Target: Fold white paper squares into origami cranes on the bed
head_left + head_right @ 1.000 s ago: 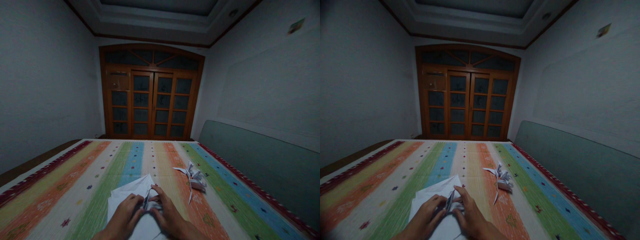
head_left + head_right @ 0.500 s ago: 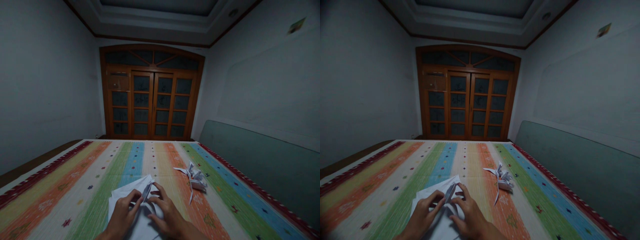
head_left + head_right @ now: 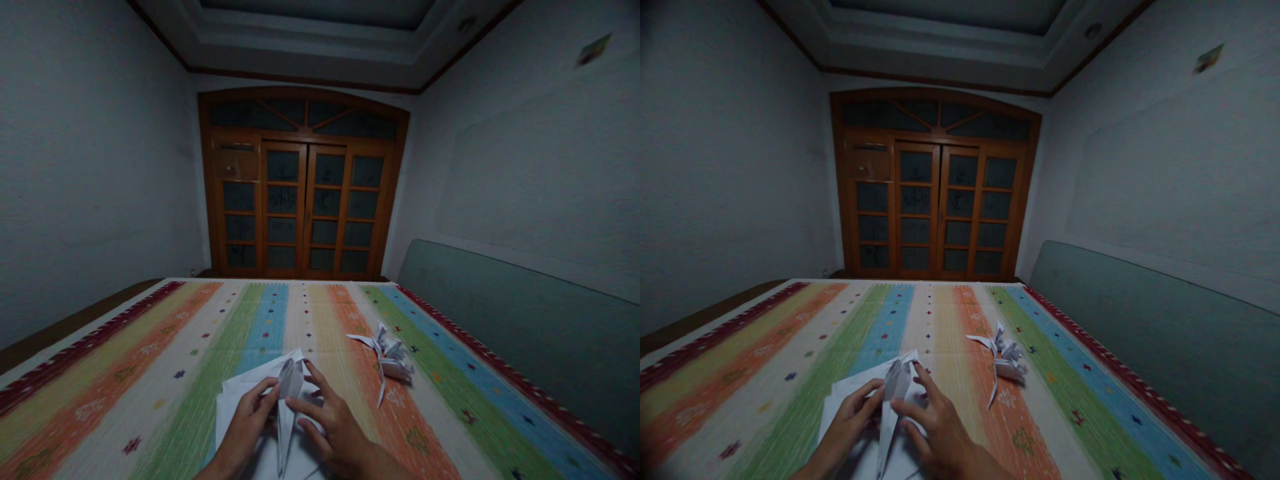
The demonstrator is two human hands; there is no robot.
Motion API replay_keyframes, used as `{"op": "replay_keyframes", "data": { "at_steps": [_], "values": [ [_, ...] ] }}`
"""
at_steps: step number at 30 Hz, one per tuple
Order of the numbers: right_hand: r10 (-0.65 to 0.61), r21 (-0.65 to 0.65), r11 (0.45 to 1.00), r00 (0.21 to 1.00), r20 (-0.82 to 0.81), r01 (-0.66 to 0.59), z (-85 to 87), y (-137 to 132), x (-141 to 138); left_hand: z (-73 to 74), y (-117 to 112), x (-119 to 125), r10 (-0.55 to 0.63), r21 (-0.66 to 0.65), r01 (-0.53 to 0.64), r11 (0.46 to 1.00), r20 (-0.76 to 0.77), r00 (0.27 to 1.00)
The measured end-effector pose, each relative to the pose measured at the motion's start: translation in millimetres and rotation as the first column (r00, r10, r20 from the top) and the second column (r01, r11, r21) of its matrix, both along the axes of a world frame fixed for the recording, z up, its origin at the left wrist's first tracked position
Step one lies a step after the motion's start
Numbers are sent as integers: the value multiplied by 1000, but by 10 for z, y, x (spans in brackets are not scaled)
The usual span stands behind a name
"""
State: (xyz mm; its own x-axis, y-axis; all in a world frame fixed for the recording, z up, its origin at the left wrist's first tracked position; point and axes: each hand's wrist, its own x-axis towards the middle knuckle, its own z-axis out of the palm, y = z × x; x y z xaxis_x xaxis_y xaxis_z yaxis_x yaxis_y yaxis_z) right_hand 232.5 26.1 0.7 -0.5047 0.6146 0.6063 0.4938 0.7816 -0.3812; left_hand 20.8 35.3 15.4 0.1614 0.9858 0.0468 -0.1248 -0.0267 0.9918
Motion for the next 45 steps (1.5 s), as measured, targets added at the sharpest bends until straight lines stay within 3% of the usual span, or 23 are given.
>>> {"op": "replay_keyframes", "data": {
  "at_steps": [5,12,19,26,32,38,41,45],
  "values": [
    [-4,23,1000,1000,12,4,30,-13,-24,-49,-20,10,-51,27,51,998,28,998],
    [9,56,998,974,-228,4,49,16,-40,-80,-120,59,-73,72,71,995,31,997],
    [-37,-17,999,957,-288,34,19,29,-36,-167,-106,96,-141,38,138,990,81,987],
    [-47,-32,999,928,-369,38,-20,42,-68,-72,-130,113,-236,180,245,953,-68,969],
    [-61,-100,995,946,-318,30,-43,-13,-132,-41,-171,106,-167,160,199,967,-196,966],
    [-157,-226,972,903,-400,70,-45,-14,-190,-22,-147,77,-117,145,140,979,-161,980],
    [-163,-378,925,860,-483,-37,30,-22,-239,-22,-119,59,-95,167,116,979,-127,987],
    [-50,-505,803,810,-585,-315,163,-53,-270,24,-104,42,-50,234,80,969,-128,990]
  ]
}}
